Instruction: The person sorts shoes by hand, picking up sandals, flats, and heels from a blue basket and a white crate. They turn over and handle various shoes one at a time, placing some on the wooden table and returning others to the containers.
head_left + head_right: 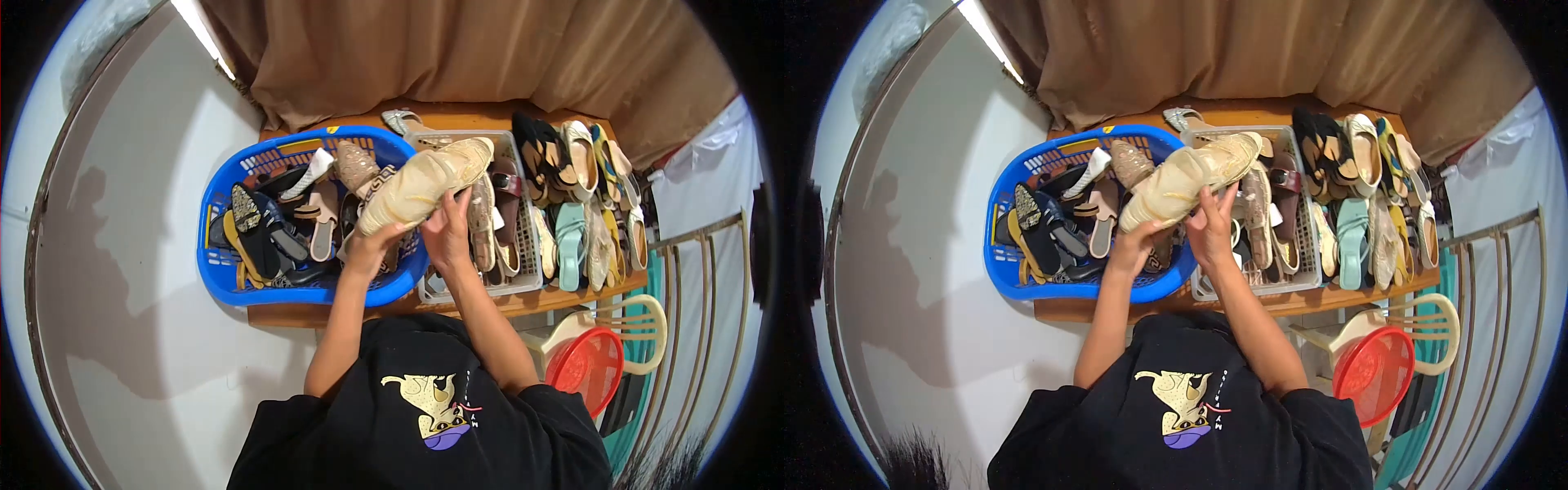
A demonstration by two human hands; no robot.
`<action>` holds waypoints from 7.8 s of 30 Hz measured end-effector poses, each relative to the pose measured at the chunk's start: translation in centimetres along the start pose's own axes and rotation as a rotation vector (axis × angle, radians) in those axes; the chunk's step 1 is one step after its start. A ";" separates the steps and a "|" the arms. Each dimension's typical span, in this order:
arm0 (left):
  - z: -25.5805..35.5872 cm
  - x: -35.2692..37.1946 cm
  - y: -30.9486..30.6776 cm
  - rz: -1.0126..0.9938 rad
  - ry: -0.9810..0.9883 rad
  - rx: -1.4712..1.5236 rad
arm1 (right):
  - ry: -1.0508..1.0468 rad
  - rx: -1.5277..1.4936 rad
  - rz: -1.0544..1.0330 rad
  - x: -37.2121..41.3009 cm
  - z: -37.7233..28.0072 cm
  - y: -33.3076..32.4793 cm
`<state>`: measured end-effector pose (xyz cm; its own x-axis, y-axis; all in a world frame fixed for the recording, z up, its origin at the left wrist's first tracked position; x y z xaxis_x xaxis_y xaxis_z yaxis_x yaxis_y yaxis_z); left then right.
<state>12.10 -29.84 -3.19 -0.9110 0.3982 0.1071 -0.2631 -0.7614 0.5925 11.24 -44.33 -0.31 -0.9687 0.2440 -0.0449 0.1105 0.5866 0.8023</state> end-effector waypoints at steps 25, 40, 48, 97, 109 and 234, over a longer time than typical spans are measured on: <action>-15.4 1.3 12.8 0.217 -0.134 -0.091 | -0.159 1.165 -0.073 6.9 -13.8 -9.7; -22.7 0.9 22.7 0.245 -0.037 -0.074 | 0.207 0.951 -0.055 11.3 -21.7 -22.3; -24.2 -1.1 25.7 0.231 0.015 -0.110 | 0.140 1.198 -0.125 11.6 -26.9 -21.0; -35.0 -12.9 41.0 0.223 0.247 -0.938 | -0.109 1.539 -0.178 2.1 -36.0 -39.5; -37.5 -14.4 40.9 0.112 0.330 -1.365 | -0.171 1.736 -0.140 1.0 -33.6 -41.7; -9.3 -2.3 18.3 -0.230 0.006 0.061 | 0.544 -0.094 0.048 3.4 -16.2 -16.9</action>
<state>6.49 -49.41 -0.03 -0.8312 0.5545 -0.0409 -0.4445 -0.6184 0.6480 2.52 -65.92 -4.34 -0.9411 -0.1798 0.2865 0.1607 0.5075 0.8465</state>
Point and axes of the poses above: each hand's wrist, its own x-axis away from the middle knuckle, its own y-axis out of the palm, z = x × y, the point moved 6 cm from there along -x, towards the middle knuckle, and after that the axes turned 2 degrees about -z, right-handed, at the moved point
